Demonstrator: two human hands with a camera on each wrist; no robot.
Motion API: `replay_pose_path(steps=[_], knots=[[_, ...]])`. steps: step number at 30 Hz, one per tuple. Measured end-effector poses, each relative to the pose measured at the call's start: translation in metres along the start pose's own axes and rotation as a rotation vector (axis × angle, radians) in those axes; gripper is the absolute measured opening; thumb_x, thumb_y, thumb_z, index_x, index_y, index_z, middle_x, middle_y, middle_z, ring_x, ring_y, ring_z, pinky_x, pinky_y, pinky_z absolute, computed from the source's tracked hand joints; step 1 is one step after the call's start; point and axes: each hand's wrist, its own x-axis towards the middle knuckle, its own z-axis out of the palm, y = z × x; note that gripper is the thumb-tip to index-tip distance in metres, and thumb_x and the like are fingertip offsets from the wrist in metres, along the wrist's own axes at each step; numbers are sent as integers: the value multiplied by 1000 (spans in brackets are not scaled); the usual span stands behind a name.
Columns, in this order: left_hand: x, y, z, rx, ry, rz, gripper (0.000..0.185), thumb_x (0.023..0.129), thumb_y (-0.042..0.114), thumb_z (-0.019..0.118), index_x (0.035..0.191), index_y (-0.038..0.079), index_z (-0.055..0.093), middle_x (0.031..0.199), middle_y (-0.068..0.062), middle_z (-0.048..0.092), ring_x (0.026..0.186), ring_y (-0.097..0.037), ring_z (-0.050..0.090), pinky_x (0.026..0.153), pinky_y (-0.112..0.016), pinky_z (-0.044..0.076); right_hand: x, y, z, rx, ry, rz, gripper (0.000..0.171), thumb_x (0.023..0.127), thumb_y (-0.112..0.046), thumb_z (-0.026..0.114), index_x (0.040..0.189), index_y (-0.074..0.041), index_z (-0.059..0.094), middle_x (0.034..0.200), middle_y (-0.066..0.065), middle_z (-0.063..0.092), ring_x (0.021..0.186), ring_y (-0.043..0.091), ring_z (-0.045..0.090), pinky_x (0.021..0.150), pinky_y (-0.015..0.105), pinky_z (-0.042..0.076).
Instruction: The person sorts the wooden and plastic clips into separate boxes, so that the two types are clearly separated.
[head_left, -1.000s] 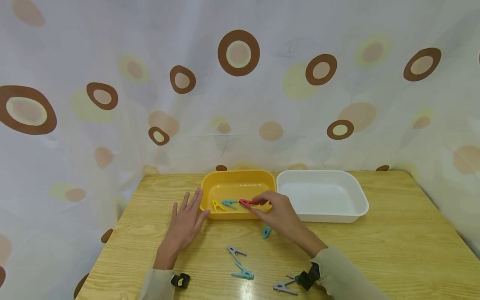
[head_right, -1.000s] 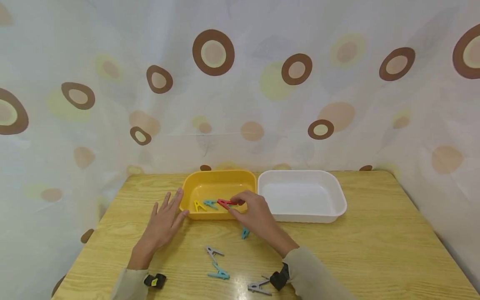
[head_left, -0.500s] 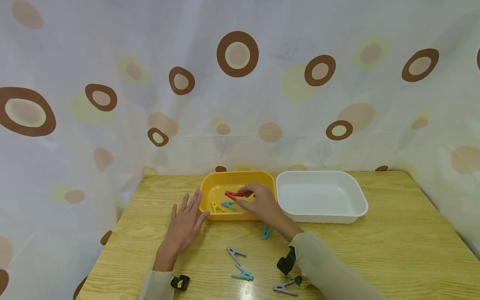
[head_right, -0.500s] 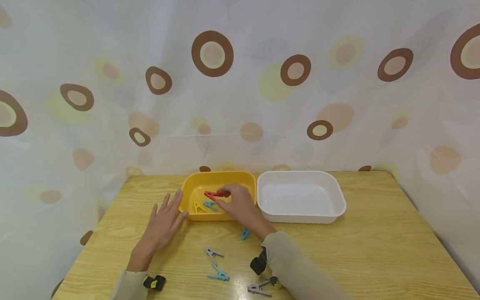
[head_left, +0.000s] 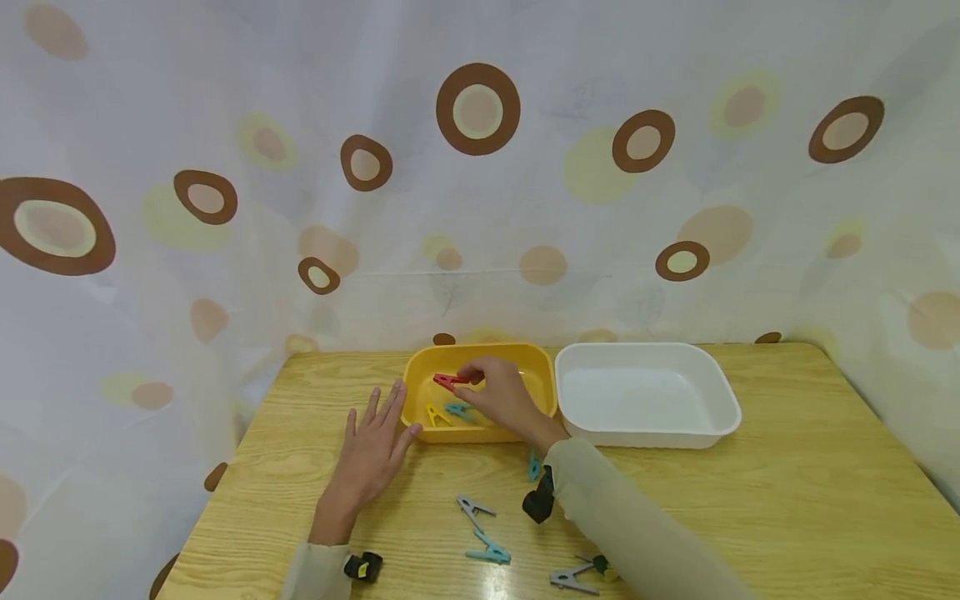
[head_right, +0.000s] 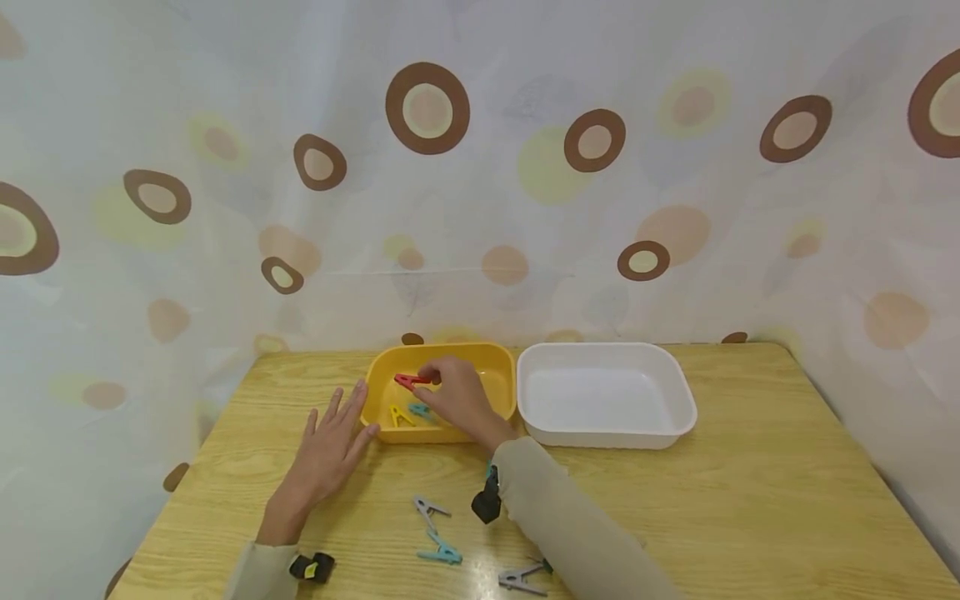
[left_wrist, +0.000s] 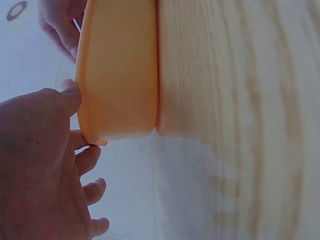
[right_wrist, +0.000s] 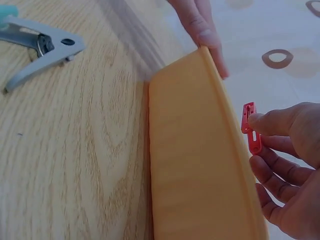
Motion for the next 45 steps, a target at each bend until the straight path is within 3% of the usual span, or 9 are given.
replay_pose_path(steps=[20,34,45], knots=[[1,0,1,2,-7,2,70,110,48,42,165,10,21,169,-4,21,155,-39,17,117,-72,10,25,6,30,-41,-89,83,22,91,-16,81,107,-3,76,103,7,73,89,21,64,86,36,57],[-1,1,10,-9,-7,-7,70,110,50,40,165,11,21,170,-1,19,155,-37,15,117,-72,10,28,10,41,-55,-108,82,22,90,-13,81,106,1,76,100,10,73,86,22,64,86,37,57],[0,-3,3,6,3,10,70,110,47,41,165,8,20,169,-5,23,154,-40,19,116,-73,11,26,8,40,-15,-114,114,22,91,-9,79,110,1,74,107,11,71,94,25,64,92,40,56]])
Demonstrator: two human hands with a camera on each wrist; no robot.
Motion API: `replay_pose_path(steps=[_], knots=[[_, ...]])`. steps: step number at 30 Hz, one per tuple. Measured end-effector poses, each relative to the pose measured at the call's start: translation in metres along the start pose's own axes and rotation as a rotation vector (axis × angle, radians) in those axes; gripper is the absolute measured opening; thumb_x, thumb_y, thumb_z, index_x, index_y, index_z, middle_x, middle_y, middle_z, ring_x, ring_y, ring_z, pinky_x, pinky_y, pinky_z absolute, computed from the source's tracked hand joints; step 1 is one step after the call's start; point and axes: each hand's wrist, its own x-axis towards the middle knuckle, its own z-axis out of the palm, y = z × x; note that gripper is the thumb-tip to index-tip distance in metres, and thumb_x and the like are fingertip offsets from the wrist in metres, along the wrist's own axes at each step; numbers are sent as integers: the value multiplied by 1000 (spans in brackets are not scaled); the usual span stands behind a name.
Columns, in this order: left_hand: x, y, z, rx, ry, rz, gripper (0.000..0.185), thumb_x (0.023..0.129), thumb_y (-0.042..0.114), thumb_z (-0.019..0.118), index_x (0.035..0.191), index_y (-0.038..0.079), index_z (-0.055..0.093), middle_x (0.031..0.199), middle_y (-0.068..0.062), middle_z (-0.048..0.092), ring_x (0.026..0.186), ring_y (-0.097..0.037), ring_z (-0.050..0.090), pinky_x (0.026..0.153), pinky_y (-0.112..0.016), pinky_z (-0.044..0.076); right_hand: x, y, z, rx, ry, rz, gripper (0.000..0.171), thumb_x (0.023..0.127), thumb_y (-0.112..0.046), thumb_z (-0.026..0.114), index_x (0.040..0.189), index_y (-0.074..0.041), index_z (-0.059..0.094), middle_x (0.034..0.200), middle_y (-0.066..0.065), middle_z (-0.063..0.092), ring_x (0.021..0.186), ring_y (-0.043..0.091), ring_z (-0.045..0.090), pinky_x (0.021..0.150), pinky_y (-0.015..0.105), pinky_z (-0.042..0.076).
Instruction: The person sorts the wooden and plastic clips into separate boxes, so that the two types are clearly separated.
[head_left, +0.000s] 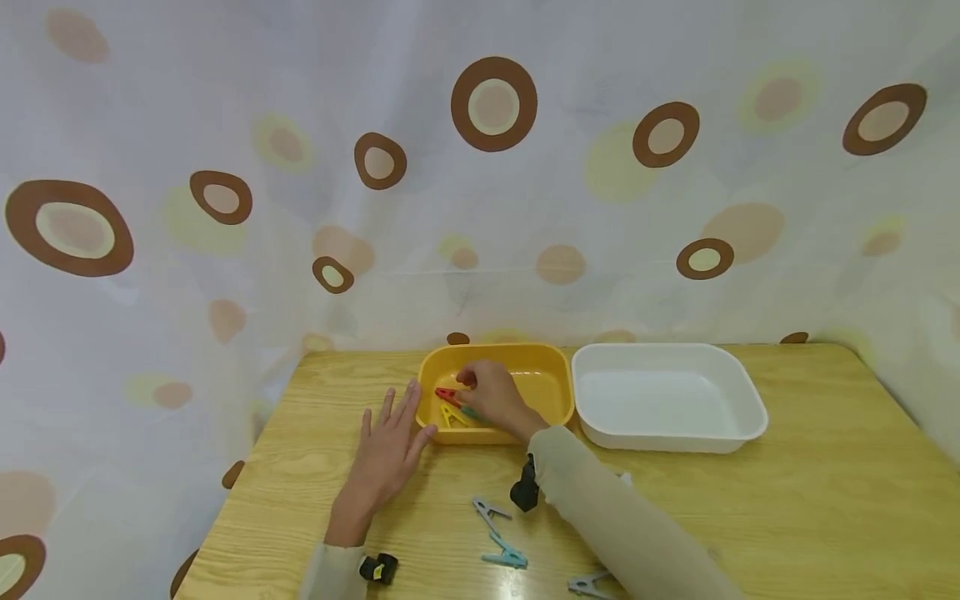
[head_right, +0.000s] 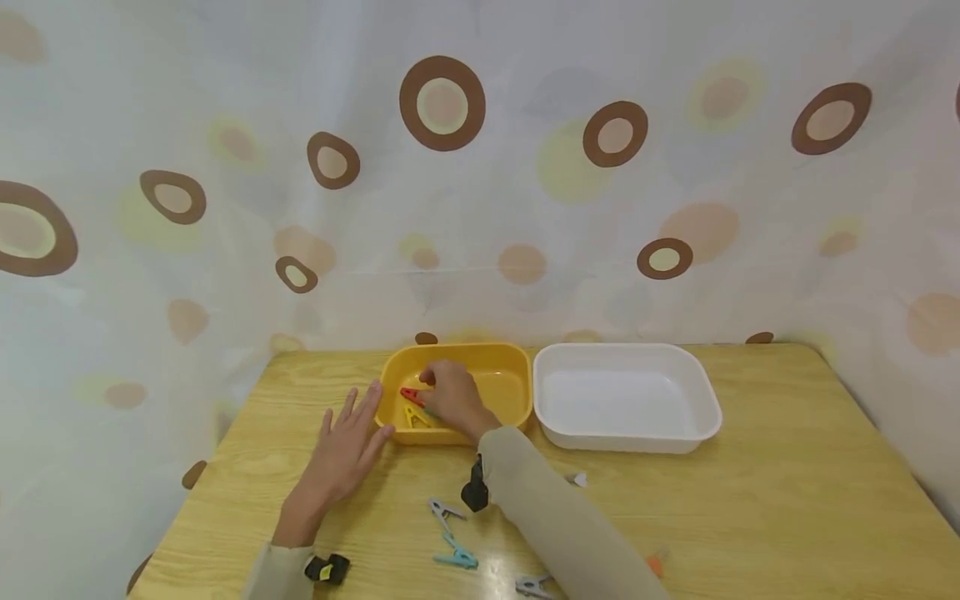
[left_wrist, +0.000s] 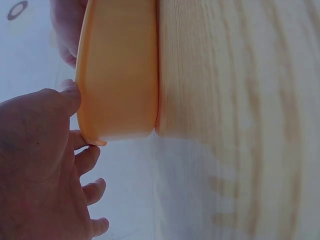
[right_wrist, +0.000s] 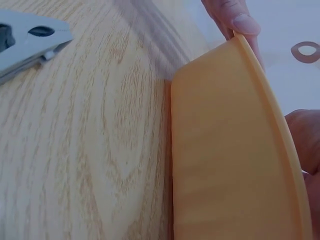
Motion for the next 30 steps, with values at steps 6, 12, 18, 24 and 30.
replay_pose_path(steps=[6,12,18,24,30], knots=[[0,-1,-1,5,-2,-9,70,110,48,41,165,9,21,168,-5,25,155,-38,18,117,-72,12,-6,-3,-8,20,-19,-25,19,92,-9,78,108,0,74,106,11,72,94,24,64,90,40,56],[0,0,-2,0,-11,-15,70,110,49,40,165,10,20,169,-4,22,155,-38,16,117,-72,10,-19,-7,-21,25,-15,-65,20,91,-8,78,109,2,74,106,13,72,93,25,65,89,40,56],[2,1,-2,-1,-17,-12,70,110,48,40,165,10,19,169,-4,21,155,-38,16,117,-71,10,-34,-13,-39,17,16,-114,23,91,-10,79,111,0,74,109,14,73,95,26,66,89,40,56],[3,2,-4,5,-2,-6,70,110,47,41,165,9,20,169,-5,22,155,-39,18,117,-72,10,-51,-15,-53,30,57,-174,21,91,-12,80,110,-4,74,107,13,73,93,25,67,87,43,57],[0,4,-4,-9,-8,-6,70,110,47,41,165,8,20,169,-6,21,155,-39,17,117,-72,11,-75,-12,-63,55,67,-199,21,91,-12,80,110,-6,74,107,9,73,94,27,68,85,48,58]])
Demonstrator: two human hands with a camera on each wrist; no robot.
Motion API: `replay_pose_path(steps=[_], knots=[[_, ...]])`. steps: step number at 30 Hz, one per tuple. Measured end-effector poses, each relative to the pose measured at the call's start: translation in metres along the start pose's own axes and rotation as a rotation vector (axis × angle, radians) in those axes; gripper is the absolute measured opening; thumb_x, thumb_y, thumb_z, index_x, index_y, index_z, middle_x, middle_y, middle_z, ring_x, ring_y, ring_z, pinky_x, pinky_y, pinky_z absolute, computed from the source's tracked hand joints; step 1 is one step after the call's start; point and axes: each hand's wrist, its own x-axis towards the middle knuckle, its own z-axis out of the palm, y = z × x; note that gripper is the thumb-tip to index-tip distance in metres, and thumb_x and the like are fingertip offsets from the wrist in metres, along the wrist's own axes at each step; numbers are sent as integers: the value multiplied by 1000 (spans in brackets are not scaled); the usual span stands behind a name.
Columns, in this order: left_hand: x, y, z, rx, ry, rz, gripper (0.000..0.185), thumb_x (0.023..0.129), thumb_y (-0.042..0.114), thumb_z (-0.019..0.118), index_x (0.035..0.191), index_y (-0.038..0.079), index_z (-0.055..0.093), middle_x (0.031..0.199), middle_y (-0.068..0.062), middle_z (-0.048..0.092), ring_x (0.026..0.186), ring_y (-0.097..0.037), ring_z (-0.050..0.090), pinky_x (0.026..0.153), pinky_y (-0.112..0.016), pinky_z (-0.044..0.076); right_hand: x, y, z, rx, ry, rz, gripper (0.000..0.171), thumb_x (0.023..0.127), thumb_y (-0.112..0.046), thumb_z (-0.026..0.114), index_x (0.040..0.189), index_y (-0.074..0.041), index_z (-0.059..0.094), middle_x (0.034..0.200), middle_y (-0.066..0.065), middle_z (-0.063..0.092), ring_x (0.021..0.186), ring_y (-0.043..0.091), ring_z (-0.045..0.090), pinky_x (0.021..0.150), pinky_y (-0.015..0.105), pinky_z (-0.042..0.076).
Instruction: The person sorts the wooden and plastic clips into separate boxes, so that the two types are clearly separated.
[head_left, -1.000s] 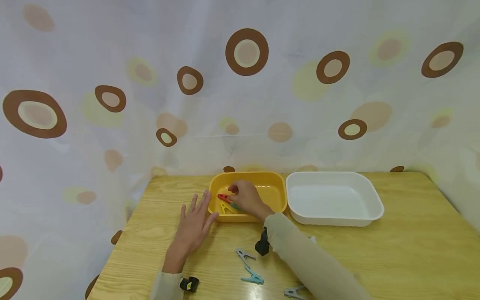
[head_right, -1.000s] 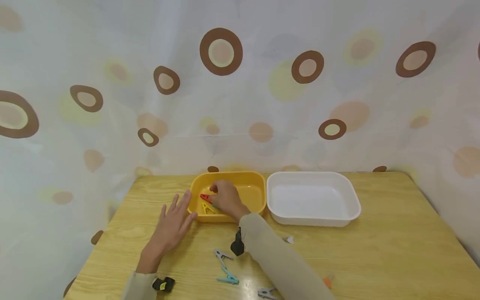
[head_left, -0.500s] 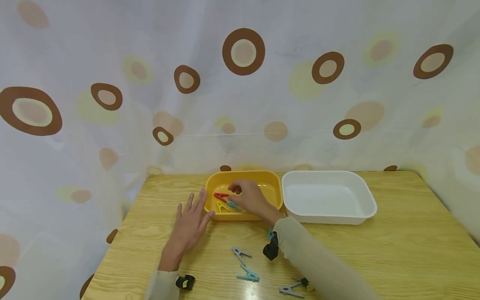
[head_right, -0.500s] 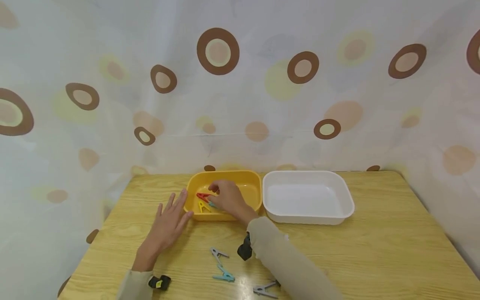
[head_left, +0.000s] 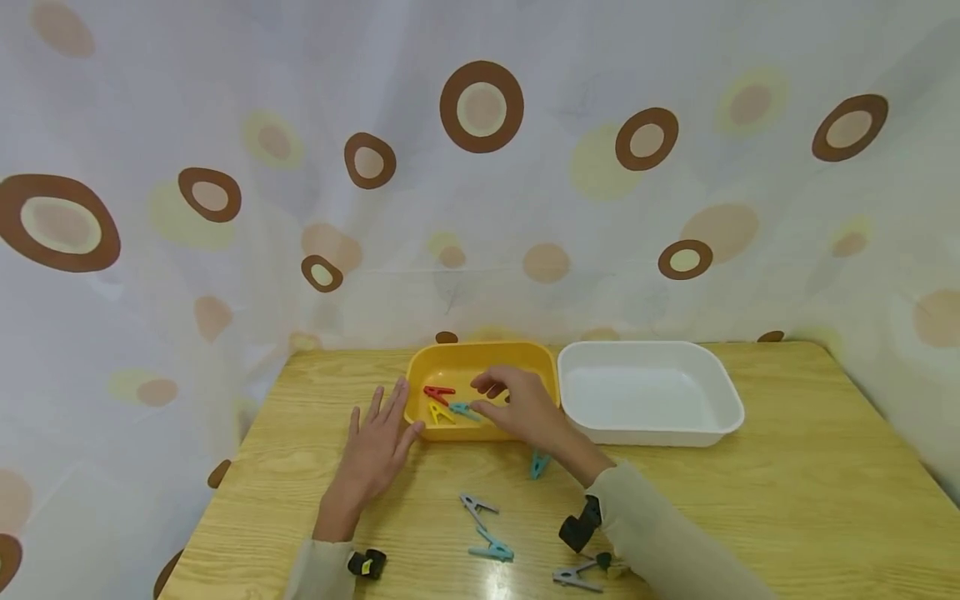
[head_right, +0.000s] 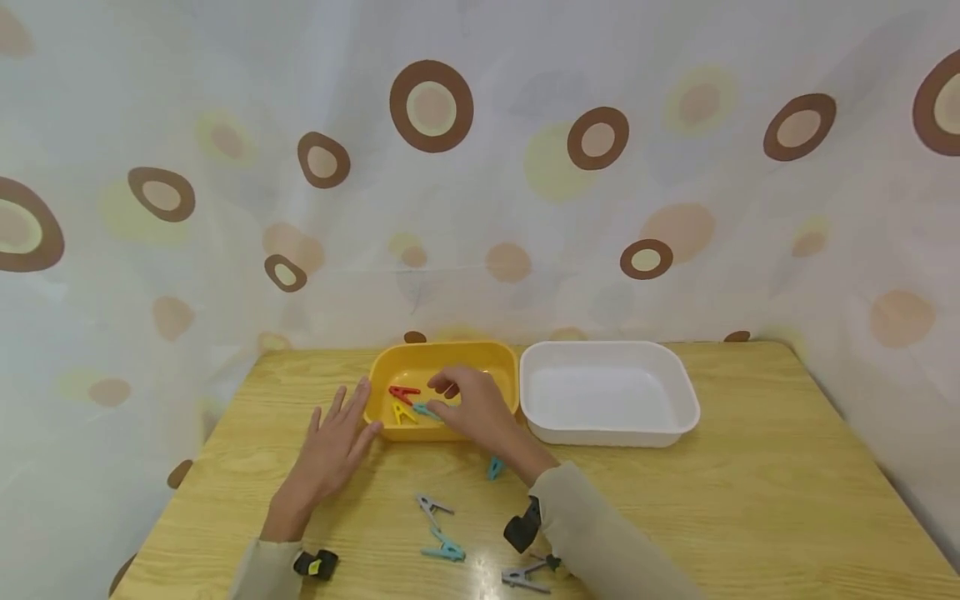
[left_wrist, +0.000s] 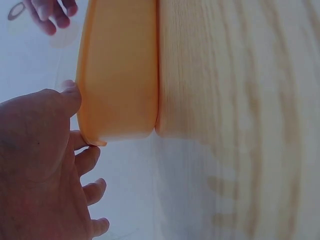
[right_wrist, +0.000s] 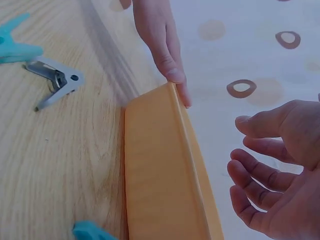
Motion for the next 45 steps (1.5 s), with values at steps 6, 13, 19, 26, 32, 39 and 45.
replay_pose_path(steps=[6,13,19,26,32,39,45], knots=[[-3,-3,3,3,-10,-4,70,110,46,42,165,8,21,170,-6,21,154,-40,18,116,-73,12,-29,2,-4,12,24,-2,23,93,-13,78,115,-8,73,108,3,73,93,25,68,79,44,58],[-2,-3,2,-3,6,3,70,110,46,42,164,8,21,169,-6,21,154,-40,18,117,-72,11,-56,3,-12,48,88,-35,24,89,-10,82,111,-10,74,103,4,73,89,23,68,72,39,60],[-1,-1,3,11,1,6,70,110,47,41,165,8,21,169,-5,20,154,-39,18,116,-72,13,-75,7,-19,43,103,-17,26,87,-8,83,112,-12,74,104,2,73,89,22,70,74,47,59],[-1,-1,2,-15,7,3,70,110,46,42,165,8,20,170,-5,20,155,-39,16,117,-72,10,-93,12,-27,55,95,56,26,88,-12,83,112,-17,75,103,-10,72,90,13,68,76,45,58],[-2,-1,1,-12,-6,-2,70,110,47,41,165,9,18,170,-4,18,155,-39,15,117,-71,8,-105,15,-32,46,71,77,22,88,-12,83,108,-17,75,103,-1,73,91,18,68,75,39,57],[-2,-2,2,-8,10,2,70,110,47,41,165,8,20,170,-6,20,155,-39,16,117,-72,10,-125,15,-36,76,-1,77,23,92,-24,80,112,-13,74,106,0,74,93,16,68,76,36,57],[-1,-4,2,-1,-3,0,71,110,48,40,165,9,19,170,-4,18,155,-38,16,117,-71,10,-147,17,-38,56,-14,39,23,92,-22,80,113,-14,73,106,-1,73,92,17,68,73,33,57]])
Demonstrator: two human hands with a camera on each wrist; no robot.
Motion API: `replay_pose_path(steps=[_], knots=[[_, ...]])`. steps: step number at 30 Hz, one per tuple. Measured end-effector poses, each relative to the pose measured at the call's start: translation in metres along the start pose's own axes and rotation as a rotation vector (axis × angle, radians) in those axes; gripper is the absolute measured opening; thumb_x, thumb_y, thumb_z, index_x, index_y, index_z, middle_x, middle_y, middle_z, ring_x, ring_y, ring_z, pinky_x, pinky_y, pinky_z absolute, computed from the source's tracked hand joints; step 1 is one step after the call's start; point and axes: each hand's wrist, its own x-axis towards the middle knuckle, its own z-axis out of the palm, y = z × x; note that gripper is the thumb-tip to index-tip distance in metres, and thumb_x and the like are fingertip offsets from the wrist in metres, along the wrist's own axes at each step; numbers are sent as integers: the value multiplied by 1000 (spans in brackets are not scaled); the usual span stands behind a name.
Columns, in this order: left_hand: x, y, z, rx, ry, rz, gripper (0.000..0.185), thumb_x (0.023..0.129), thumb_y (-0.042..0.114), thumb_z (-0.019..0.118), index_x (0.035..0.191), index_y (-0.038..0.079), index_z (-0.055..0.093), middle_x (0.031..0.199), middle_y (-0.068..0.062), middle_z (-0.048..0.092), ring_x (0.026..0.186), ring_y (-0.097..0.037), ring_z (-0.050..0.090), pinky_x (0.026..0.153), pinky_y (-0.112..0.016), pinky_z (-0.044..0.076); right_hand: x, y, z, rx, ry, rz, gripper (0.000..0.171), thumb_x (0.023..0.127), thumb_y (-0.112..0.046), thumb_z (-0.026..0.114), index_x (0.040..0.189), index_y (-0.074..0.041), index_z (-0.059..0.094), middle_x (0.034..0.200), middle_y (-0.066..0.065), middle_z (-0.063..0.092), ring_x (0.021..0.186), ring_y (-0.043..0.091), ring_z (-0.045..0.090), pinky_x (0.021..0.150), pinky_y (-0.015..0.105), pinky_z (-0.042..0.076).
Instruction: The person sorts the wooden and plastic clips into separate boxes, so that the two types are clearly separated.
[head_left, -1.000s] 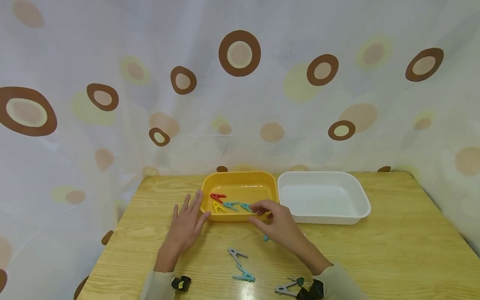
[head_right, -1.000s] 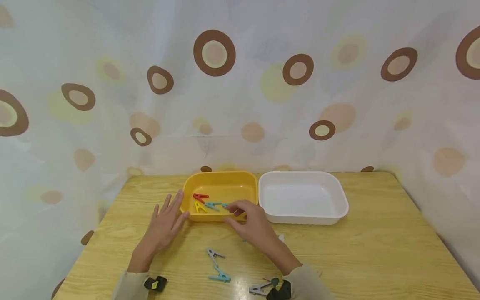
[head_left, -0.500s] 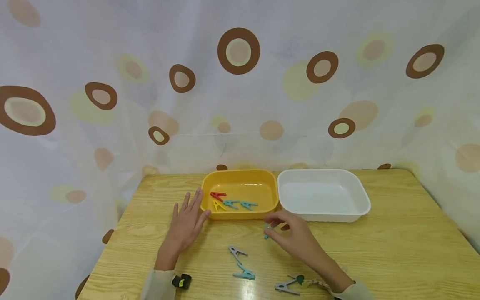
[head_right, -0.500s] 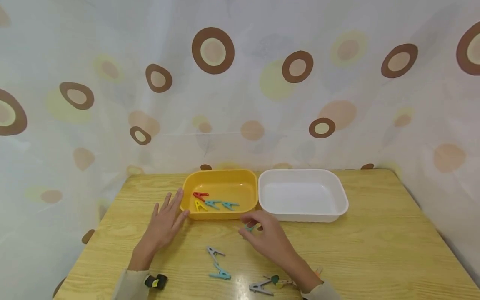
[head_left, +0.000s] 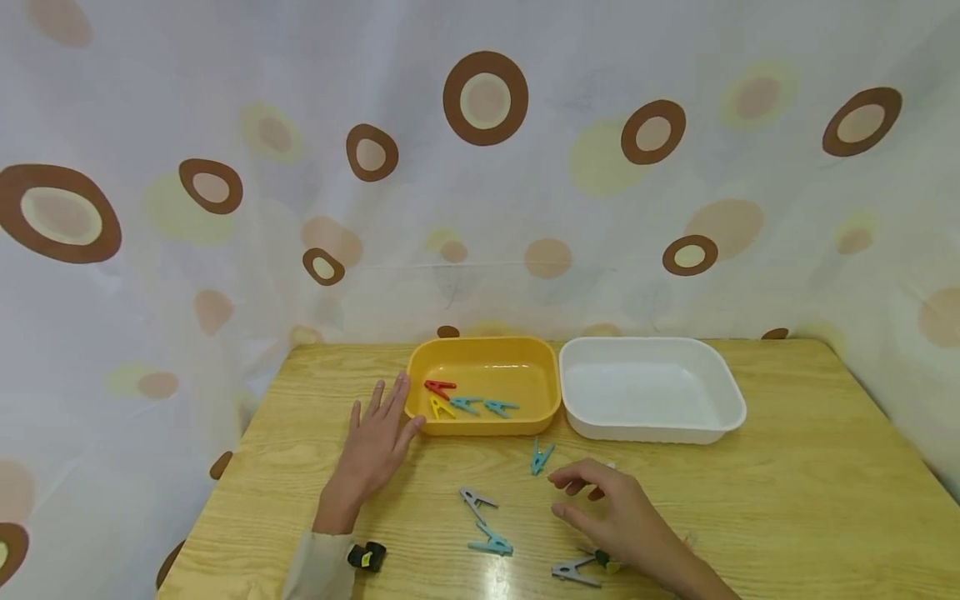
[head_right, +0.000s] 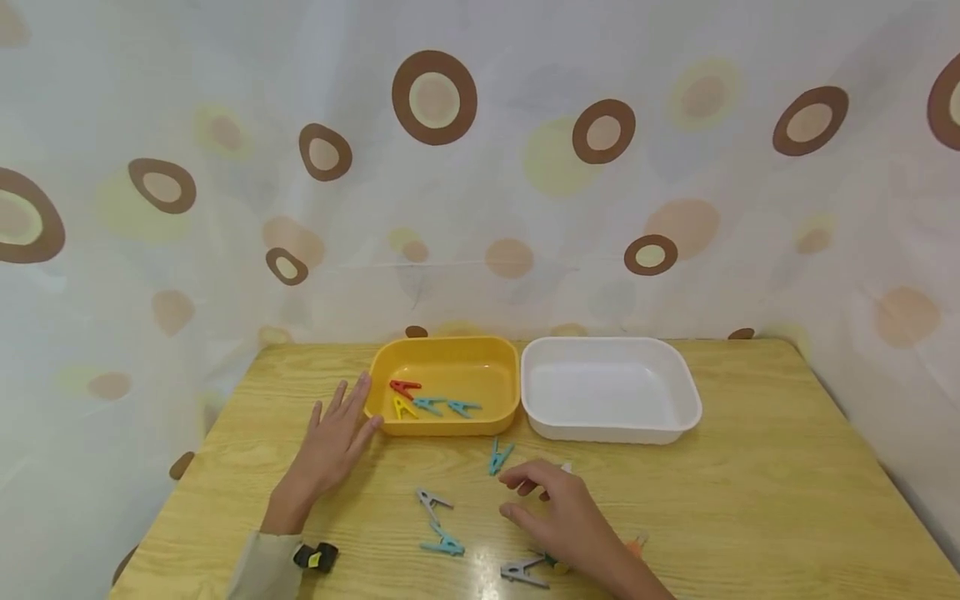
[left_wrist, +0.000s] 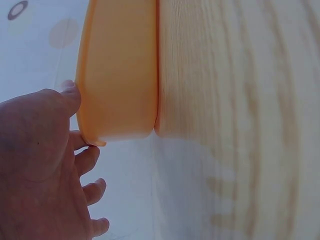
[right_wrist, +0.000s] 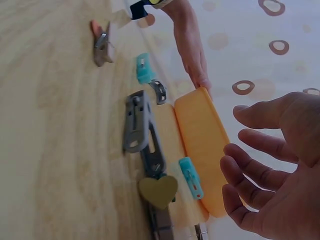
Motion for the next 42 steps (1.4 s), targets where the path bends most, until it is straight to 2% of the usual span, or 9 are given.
replay_pose_path(steps=[8,14,19,22,29,36,42], knots=[[2,1,0,-5,-9,-2,71,110,49,40,165,10,19,170,-3,18,155,-38,16,117,-72,10,-22,9,-3,15,-70,-62,22,93,-18,79,113,-13,72,105,-3,73,91,14,67,72,30,55],[1,1,-1,-11,-3,-1,71,110,48,41,165,9,20,170,-4,19,155,-39,16,117,-72,10,-33,19,-8,48,-174,-83,25,94,-21,78,116,-13,70,109,-2,72,97,12,67,79,29,56],[1,1,-1,-7,-3,2,71,110,49,40,165,9,21,170,-4,19,155,-39,16,117,-72,11,-41,26,-9,125,-282,-30,27,95,-26,77,118,-15,70,113,-3,70,100,10,64,83,27,55],[1,1,-1,-8,-6,1,71,110,49,40,165,9,20,170,-4,19,155,-38,16,117,-72,10,-44,29,-9,159,-318,-12,26,95,-27,76,118,-18,70,114,-4,68,102,10,63,86,26,54],[2,2,-2,-9,-17,-6,71,110,49,40,165,10,18,170,-4,17,155,-38,15,118,-71,9,-46,34,-9,122,-338,-81,23,95,-28,77,116,-20,71,114,-8,64,103,8,60,86,27,53],[2,1,-1,-10,-18,-7,71,110,48,40,165,9,18,170,-4,17,155,-38,15,118,-71,9,-45,36,-4,23,-301,-208,18,93,-24,79,109,-22,73,110,-8,62,99,8,57,82,27,53],[1,2,-2,-11,-11,-6,71,110,48,40,165,9,19,170,-4,18,155,-39,16,117,-71,10,-43,36,-2,-37,-300,-222,17,93,-24,79,108,-24,73,108,-10,64,97,8,55,78,28,52]])
